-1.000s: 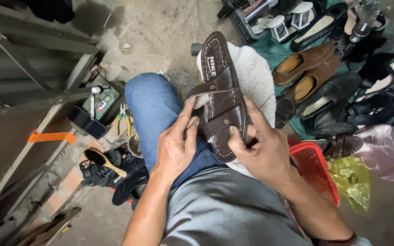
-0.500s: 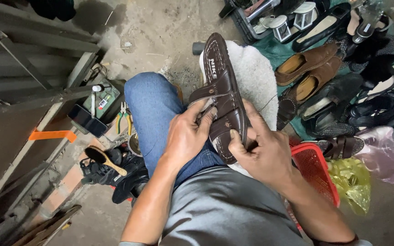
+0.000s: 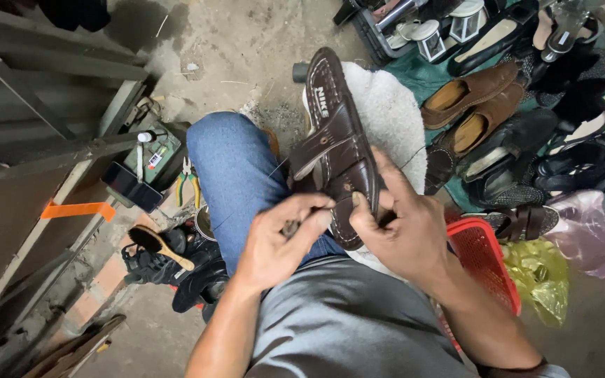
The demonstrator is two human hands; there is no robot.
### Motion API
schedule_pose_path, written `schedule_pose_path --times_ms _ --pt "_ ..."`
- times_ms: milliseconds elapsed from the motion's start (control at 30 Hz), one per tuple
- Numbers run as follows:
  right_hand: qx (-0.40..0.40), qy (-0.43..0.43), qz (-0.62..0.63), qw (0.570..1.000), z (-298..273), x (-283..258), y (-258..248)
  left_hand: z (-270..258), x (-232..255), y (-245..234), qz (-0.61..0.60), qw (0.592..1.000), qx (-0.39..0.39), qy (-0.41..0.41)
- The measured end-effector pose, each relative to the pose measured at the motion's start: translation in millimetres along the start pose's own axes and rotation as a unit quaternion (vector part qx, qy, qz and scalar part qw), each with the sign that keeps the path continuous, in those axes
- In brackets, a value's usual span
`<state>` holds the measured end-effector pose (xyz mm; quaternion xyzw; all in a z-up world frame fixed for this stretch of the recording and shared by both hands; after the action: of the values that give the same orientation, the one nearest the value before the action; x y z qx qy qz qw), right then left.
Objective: The person is hand-stitching the upper part of a brown sandal to its sole using a needle and thread.
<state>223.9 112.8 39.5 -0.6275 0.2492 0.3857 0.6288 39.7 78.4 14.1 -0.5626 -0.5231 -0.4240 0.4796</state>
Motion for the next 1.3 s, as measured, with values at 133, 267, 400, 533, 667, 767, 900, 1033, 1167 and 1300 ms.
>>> schedule_pose_path --times_ms 133,267,400,533,667,767,900,1033,1167,1300 --pt "-0.022 -0.014 -0.010 1.000 -0.6 -8.8 14.4 -12.4 16.1 -18.1 -0.004 0.999 -0.023 0.023" --pt "-0.044 -0.055 -0.060 0.996 -0.8 -18.1 30.3 -21.2 12.7 -36.9 0.073 0.992 0.082 0.069" --pt "-0.077 -0.081 -0.106 0.988 -0.2 -25.2 32.5 -28.1 -0.3 -46.0 0.030 0.986 0.160 0.045" --pt "-0.144 -0.022 -0.078 0.986 4.3 -15.2 29.7 -21.3 -39.4 -51.0 -0.086 0.977 0.190 -0.046" --pt "-0.169 -0.011 -0.102 0.980 17.3 -17.6 27.1 -19.6 -50.3 -54.0 -0.095 0.976 0.189 -0.043" --pt "-0.166 -0.037 -0.119 0.978 24.5 -28.3 29.6 -25.1 -45.3 -54.3 -0.041 0.981 0.188 -0.027" --pt "-0.144 -0.139 -0.126 0.972 26.4 -39.7 36.6 -37.7 -54.6 -56.2 -0.082 0.983 0.157 -0.055" --pt "-0.187 -0.219 -0.135 0.948 29.9 -58.1 45.4 -40.1 -51.0 -58.9 -0.069 0.981 0.152 -0.098" --pt "-0.208 -0.274 -0.113 0.932 38.5 -67.6 55.1 -40.0 -57.0 -61.6 -0.100 0.976 0.149 -0.122" --pt "-0.290 -0.281 -0.140 0.904 42.2 -52.0 69.8 -41.1 -42.6 -67.6 -0.017 0.990 0.111 -0.086"
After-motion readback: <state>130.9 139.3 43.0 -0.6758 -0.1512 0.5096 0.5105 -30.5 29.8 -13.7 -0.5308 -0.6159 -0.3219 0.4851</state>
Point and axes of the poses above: each hand's wrist, its own z-axis towards the middle knuckle, its own y-axis out of the palm, x = y × z, the point moved 4 cm from there along z, towards the middle knuckle, and after that the axes turned 3 degrees about x, right-handed, at the moved point
